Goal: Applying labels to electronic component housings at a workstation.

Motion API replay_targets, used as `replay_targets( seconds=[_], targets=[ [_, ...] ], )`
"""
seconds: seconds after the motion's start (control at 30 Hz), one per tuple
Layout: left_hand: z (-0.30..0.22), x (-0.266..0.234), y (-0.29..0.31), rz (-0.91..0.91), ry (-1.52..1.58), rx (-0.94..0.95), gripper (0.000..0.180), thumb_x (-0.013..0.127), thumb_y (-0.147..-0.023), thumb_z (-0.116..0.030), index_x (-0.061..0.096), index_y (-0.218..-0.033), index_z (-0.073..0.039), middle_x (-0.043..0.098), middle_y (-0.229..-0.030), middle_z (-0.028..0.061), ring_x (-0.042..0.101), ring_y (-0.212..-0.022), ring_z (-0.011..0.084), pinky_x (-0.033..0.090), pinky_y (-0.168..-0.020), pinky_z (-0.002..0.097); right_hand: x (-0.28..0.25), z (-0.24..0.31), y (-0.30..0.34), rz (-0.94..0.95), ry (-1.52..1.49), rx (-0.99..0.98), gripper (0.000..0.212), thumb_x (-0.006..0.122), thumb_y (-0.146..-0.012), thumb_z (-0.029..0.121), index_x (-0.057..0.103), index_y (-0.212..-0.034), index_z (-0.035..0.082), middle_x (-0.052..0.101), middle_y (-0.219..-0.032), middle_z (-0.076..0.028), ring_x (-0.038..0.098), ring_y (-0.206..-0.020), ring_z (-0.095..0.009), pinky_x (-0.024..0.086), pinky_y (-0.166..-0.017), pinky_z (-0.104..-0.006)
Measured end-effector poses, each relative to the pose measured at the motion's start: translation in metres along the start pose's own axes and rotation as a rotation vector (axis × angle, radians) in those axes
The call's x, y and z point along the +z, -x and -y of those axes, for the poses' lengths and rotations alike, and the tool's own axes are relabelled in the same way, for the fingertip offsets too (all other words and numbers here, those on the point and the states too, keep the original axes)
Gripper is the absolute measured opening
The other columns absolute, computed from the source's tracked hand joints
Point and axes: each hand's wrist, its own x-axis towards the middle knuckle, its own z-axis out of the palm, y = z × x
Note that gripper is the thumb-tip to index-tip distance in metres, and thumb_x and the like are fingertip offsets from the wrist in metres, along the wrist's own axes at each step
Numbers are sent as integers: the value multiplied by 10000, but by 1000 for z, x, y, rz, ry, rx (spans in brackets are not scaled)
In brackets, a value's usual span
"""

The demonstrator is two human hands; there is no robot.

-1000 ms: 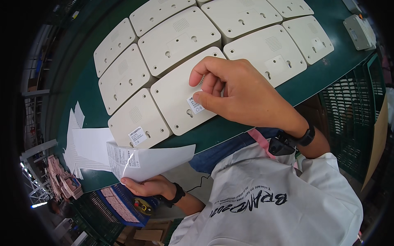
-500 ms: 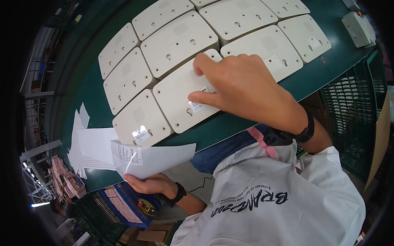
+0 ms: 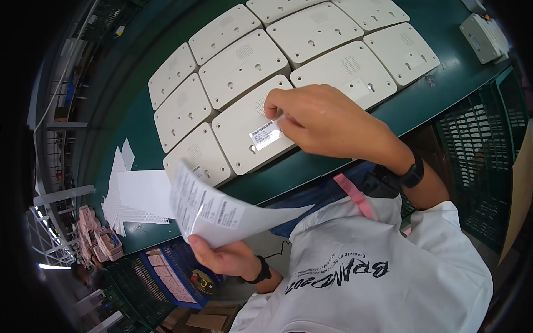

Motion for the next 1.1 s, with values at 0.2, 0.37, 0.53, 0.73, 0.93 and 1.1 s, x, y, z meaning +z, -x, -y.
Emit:
replay_targets(
  seconds=[0.2,0.37,0.53,0.73,0.93,1.1],
  targets=[
    [6,29,4,189,-139,-168,522,496,-1050,-235,462,-1361,182,591,-1325,279,625,-1173,342,487,-1022,408,5,33,31,-158,-244,-262,219,766,-813,46,702,-1023,45,625,-783,-63,564,-653,-186,452,-584,-314],
    [4,43,15,252,-25,-272,531,490,-1052,-232,427,-1400,164,573,-1361,253,595,-1221,314,458,-1034,391,16,38,55,-186,-65,-289,292,787,-800,23,704,-1081,35,659,-920,-89,604,-764,-193,483,-629,-298],
    [2,52,26,248,274,-475,554,504,-1028,-243,385,-1470,70,559,-1386,218,587,-1245,315,470,-1047,429,20,32,61,-235,-274,-184,287,805,-794,13,701,-1061,19,661,-1005,-97,634,-842,-207,513,-656,-283],
    [2,60,34,229,157,-503,535,587,-965,-84,417,-1458,39,569,-1363,174,571,-1223,234,436,-1056,374,15,26,71,-209,-324,-102,282,806,-795,1,694,-1053,4,672,-1004,-112,654,-833,-214,529,-652,-289],
    [14,61,36,319,-3,-377,540,551,-978,-128,403,-1463,58,571,-1368,200,586,-1235,281,463,-1051,404,19,21,74,-290,-269,-108,254,803,-799,0,687,-1025,-8,682,-978,-125,664,-821,-230,532,-653,-300],
    [22,60,36,351,-12,-348,521,542,-983,-126,418,-1451,65,574,-1360,199,586,-1229,275,456,-1053,400,20,16,73,-343,-133,-170,264,815,-771,-7,683,-999,-7,688,-974,-127,663,-815,-250,537,-662,-314]
  ],
)
